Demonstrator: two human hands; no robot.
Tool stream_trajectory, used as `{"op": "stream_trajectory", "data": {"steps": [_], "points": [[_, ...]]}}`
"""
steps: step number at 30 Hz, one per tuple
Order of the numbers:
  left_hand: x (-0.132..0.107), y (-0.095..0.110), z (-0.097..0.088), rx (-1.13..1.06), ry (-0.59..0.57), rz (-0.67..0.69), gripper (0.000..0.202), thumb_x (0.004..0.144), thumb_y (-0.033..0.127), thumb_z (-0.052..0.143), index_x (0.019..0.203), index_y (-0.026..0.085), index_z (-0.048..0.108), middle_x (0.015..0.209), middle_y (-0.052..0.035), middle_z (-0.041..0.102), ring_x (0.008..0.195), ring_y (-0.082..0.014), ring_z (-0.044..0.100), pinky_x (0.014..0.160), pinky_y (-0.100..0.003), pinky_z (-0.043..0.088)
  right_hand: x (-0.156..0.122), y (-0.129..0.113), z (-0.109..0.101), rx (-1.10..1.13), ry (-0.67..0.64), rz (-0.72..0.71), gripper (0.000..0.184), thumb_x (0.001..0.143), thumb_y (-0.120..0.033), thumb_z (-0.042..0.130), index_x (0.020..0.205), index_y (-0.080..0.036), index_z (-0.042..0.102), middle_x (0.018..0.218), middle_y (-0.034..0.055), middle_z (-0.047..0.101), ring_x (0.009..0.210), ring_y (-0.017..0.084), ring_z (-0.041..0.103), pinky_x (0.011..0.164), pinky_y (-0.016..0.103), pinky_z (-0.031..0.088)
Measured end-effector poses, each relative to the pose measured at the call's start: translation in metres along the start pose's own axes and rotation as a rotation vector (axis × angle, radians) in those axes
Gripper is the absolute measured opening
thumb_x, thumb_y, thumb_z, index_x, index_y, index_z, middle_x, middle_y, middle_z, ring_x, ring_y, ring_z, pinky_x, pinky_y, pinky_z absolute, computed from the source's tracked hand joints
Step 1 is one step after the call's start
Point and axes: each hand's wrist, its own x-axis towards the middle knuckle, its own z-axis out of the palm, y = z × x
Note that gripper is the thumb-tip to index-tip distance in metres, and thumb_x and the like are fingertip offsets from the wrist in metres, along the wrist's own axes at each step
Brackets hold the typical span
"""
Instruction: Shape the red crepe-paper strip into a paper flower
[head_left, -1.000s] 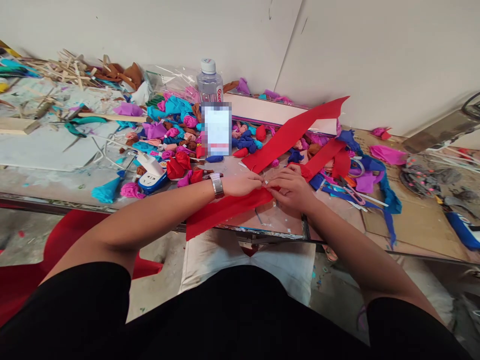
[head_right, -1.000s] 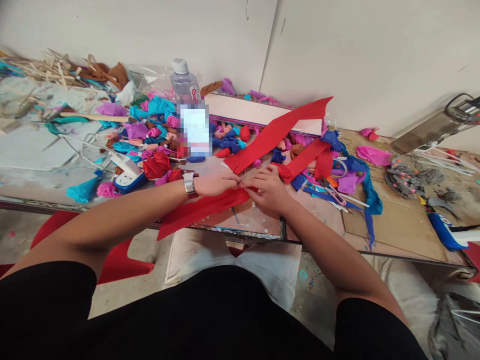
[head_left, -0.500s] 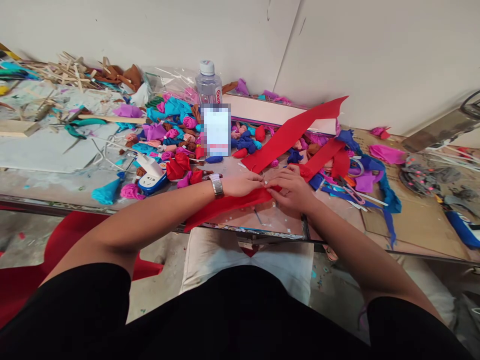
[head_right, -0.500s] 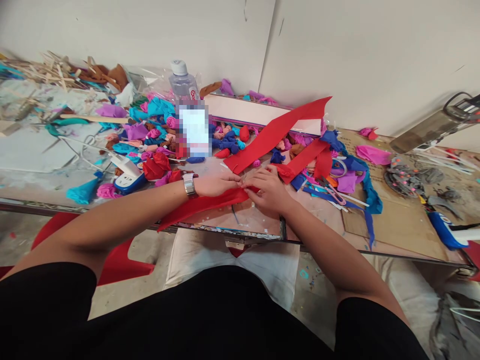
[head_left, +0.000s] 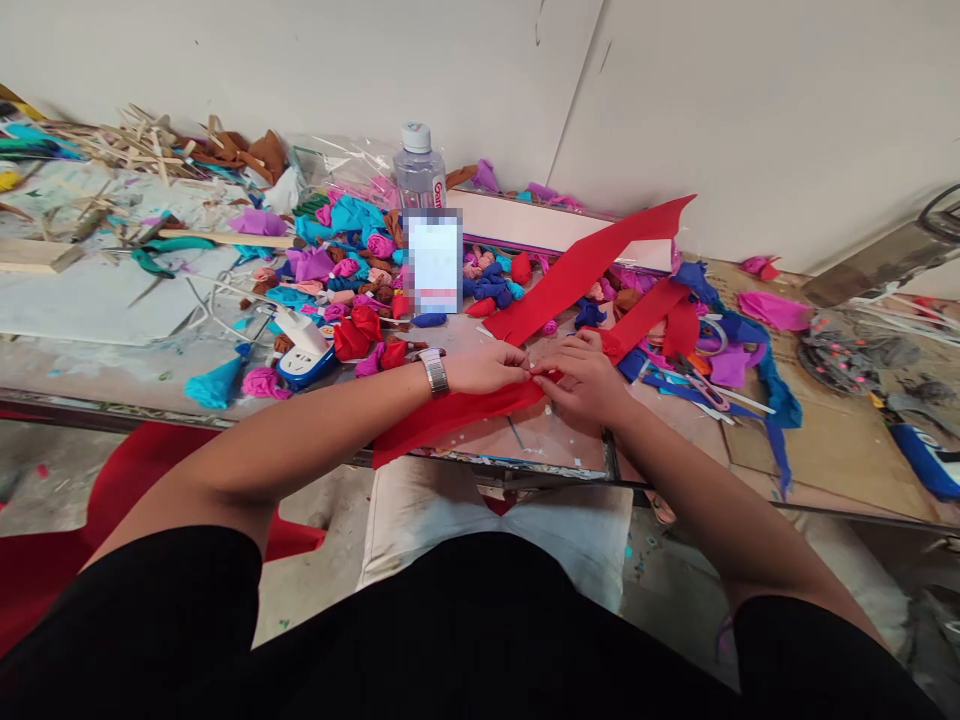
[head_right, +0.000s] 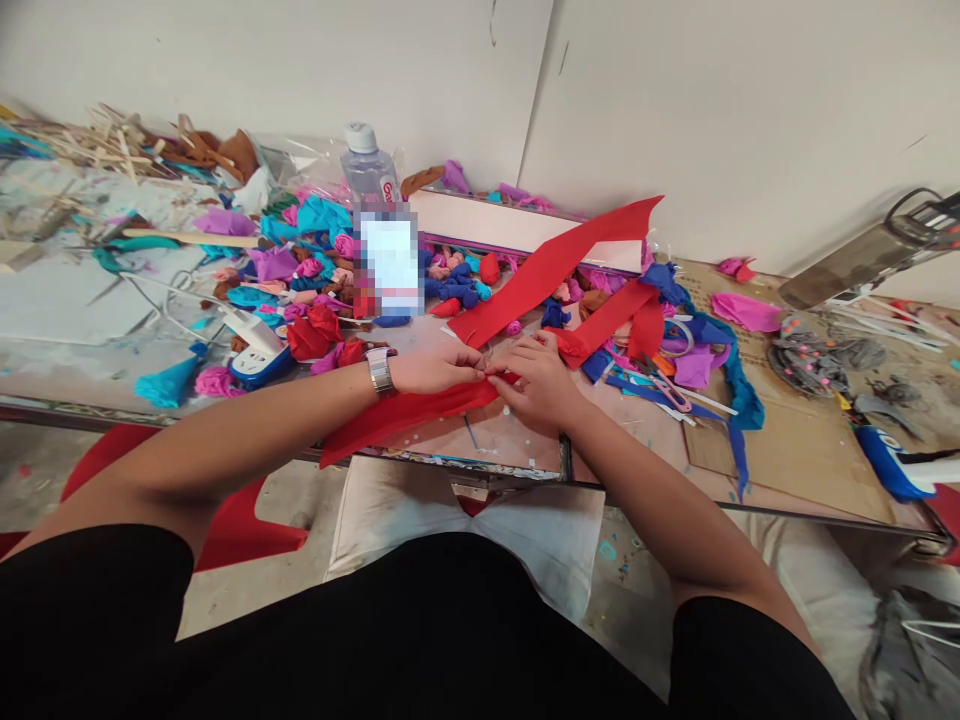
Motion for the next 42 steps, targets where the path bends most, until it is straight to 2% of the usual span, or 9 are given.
{"op": "stream_trajectory", "data": {"steps": [9,21,26,42], "points": [[0.0005,-0.0005,0.0001,-0.005,0.011,0.004,0.036,0.094,0.049,0.055,0.077,0.017,0.061,0.068,0.0044,0.045,0.069,-0.0119,0.041,0.068,-0.029,0.031,0.0010,-0.0020,-0.0005,-0.007,0.009,0.016,0.018,0.106,-0.039,0.066,0.098,-0.028,0.077,0.100,0.0033,0.086,0.098,0.026,0.074,0.104,0.052,0.039],[-0.0022,0.0034,-0.0007,0.014,0.020,-0.009,0.031,0.092,0.044,0.056,0.079,0.017,0.062,0.068,0.0048,0.046,0.067,-0.0112,0.041,0.067,-0.029,0.031,0.0021,-0.0012,-0.0010,0.001,0.021,-0.001,0.012,0.105,-0.035,0.068,0.101,-0.027,0.076,0.105,0.0023,0.086,0.103,0.027,0.073,0.103,0.051,0.039],[-0.0008,0.0003,-0.0005,0.008,0.038,0.007,0.030,0.090,0.044,0.059,0.080,0.016,0.064,0.068,0.0044,0.048,0.068,-0.0116,0.042,0.068,-0.029,0.031,0.0013,-0.0012,0.0003,0.000,0.048,-0.007,0.011,0.105,-0.034,0.069,0.101,-0.027,0.076,0.101,0.0015,0.086,0.099,0.026,0.073,0.102,0.050,0.039],[0.0018,-0.0053,0.0005,0.047,0.072,0.062,0.034,0.093,0.046,0.057,0.076,0.016,0.062,0.066,0.0039,0.048,0.065,-0.0111,0.041,0.065,-0.028,0.031,0.0002,-0.0009,-0.0010,0.009,0.005,0.044,0.020,0.108,-0.041,0.064,0.102,-0.027,0.078,0.103,0.0034,0.086,0.102,0.027,0.071,0.104,0.052,0.037]]}}
